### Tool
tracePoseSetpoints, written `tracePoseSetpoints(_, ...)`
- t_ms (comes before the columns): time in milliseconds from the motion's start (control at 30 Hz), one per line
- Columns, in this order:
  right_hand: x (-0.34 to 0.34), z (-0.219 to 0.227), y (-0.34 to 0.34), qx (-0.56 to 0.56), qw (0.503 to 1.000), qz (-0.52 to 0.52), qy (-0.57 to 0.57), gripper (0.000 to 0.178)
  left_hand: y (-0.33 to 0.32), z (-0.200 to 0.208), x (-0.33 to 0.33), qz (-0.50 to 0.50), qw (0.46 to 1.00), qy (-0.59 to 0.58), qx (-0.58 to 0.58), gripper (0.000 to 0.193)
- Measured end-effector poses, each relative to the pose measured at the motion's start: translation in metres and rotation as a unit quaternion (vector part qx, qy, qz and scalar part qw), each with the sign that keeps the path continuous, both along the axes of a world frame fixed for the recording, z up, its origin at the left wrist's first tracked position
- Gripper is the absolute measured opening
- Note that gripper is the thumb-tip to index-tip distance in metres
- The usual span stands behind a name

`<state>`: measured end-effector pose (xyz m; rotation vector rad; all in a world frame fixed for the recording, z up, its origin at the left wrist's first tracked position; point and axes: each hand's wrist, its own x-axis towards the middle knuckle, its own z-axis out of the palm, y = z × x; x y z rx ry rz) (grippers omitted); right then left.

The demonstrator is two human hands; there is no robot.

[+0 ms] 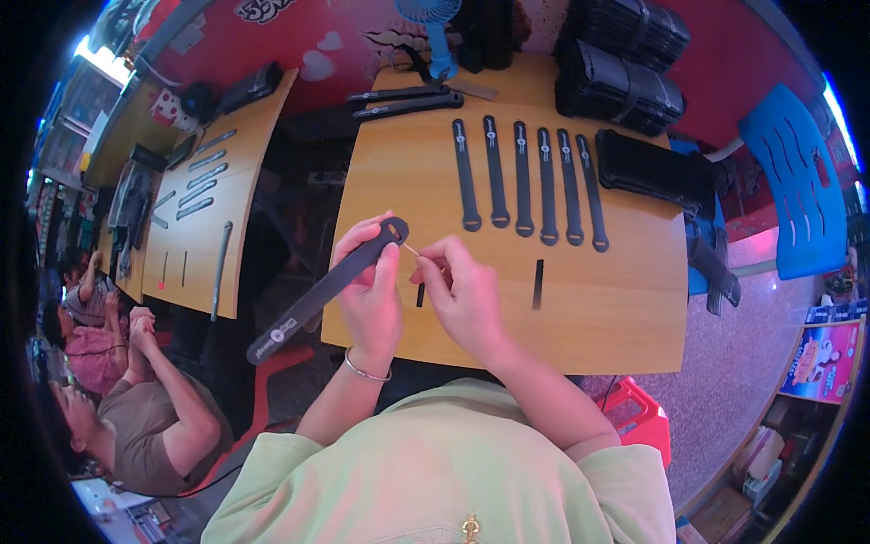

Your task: The person is assembling black plastic straps by inserting a thin, flexible plastic rod into them.

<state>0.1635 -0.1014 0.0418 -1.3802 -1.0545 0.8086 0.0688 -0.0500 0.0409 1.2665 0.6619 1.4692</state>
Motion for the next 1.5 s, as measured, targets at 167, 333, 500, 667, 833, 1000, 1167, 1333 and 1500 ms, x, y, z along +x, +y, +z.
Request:
tracePoseSetpoints(167, 0.0, -0.004, 0.004, 0.004, 1.0, 0.004, 0.026, 0.005, 0.004, -0.003, -0.004, -0.024, 0.991, -0.046, -0.121, 0.026)
tracePoseSetpoints(333, 0.005, -0.007, 0.008, -0.093, 0.963, 0.062, 0.244, 0.005, 0.008, -0.01, -0.003, -0.02, 0.983, -0.069, -0.168, 0.027)
tracePoseSetpoints(500, 0.0, -0.018, 0.015, 0.071, 0.997, -0.025, 0.007, 0.009, 0.006, -0.01, 0.005, -0.033, 0.982, -0.122, -0.142, 0.024)
tracePoseSetpoints(667, 0.01, 0.0, 0.013, -0.085, 0.937, 0.094, 0.327, 0.009, 0.011, -0.018, -0.001, 0.046, 0.999, -0.015, -0.003, 0.024)
tracePoseSetpoints(833, 0.003, -0.011, 0.017, 0.0, 0.995, 0.026, 0.101, 0.008, 0.013, -0.017, 0.0, 0.087, 0.991, 0.054, 0.091, 0.025)
tracePoseSetpoints(1000, 0.008, 0.004, 0.011, -0.069, 0.918, 0.115, 0.374, 0.007, 0.007, -0.019, -0.003, 0.062, 0.991, 0.058, 0.1, 0.024)
tracePoseSetpoints(1167, 0.005, 0.006, 0.014, -0.009, 0.969, 0.079, 0.235, 0.005, 0.003, -0.012, 0.0, 0.037, 0.998, 0.006, 0.058, 0.023)
tracePoseSetpoints(1333, -0.001, -0.005, 0.016, 0.038, 0.997, 0.017, 0.064, 0.006, 0.002, -0.018, 0.001, 0.007, 0.998, -0.052, -0.023, 0.022)
tracePoseSetpoints(1500, -0.003, -0.025, 0.013, 0.01, 0.996, 0.002, 0.093, 0.002, 0.001, -0.014, 0.003, -0.029, 0.988, -0.107, -0.107, 0.023)
